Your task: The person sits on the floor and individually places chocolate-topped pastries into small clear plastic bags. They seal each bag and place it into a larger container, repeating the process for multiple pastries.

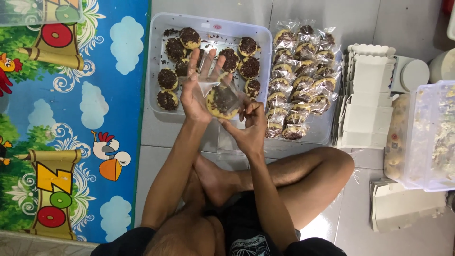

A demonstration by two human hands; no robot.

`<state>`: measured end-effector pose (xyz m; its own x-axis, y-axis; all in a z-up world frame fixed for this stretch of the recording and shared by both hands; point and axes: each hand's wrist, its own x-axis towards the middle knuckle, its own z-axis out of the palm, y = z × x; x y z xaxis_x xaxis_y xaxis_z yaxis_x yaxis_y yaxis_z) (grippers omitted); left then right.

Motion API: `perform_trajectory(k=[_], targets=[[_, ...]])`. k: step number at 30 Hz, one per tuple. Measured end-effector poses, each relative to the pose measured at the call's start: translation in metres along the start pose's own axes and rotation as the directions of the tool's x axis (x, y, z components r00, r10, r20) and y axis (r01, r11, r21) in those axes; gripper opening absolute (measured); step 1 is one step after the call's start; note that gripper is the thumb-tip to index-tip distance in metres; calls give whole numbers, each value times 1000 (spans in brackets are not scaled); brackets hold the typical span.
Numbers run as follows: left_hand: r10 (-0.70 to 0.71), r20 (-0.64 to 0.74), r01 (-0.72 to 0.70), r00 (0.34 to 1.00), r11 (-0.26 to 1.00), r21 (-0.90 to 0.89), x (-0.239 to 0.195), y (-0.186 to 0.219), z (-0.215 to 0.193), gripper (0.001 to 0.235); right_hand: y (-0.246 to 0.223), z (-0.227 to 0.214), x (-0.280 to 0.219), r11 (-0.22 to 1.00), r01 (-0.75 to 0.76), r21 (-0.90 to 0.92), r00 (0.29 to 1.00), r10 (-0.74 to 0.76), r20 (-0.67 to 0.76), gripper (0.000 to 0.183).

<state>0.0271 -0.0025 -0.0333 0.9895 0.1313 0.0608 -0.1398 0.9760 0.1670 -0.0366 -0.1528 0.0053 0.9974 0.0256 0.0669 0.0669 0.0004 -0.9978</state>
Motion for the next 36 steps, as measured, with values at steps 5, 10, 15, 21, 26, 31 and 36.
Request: perform_trajectory(k=[5,10,15,21,26,31,36], targets=[[-3,46,0,999,996,84,1,-13,-10,81,-12,12,3,999,42,-5,999,-42,-20,64],[-37,1,36,999,996,82,-5,-19,-14,86,27,5,-1,999,43,-15,997,-44,-63,64],[-81,-55,87,995,990,115,-8,-31,-13,83,2,15,2,985,170,-39,978,-174,-112,58],[-98,-39,100,994,994,48,-10,-34,2,79,33,10,-9,985,171,11,972,-167,-167,61],[-69,-27,70,997,997,39,-10,-40,-8,80,65,-2,-15,981,163,102,976,-145,-163,51],[-69,-27,71,997,995,65,-14,-40,-12,84,53,6,-16,974,158,165,985,-144,-95,48],[-25,-45,28,999,998,63,-12,-29,-13,89,50,12,-20,956,197,216,976,-171,-135,56]])
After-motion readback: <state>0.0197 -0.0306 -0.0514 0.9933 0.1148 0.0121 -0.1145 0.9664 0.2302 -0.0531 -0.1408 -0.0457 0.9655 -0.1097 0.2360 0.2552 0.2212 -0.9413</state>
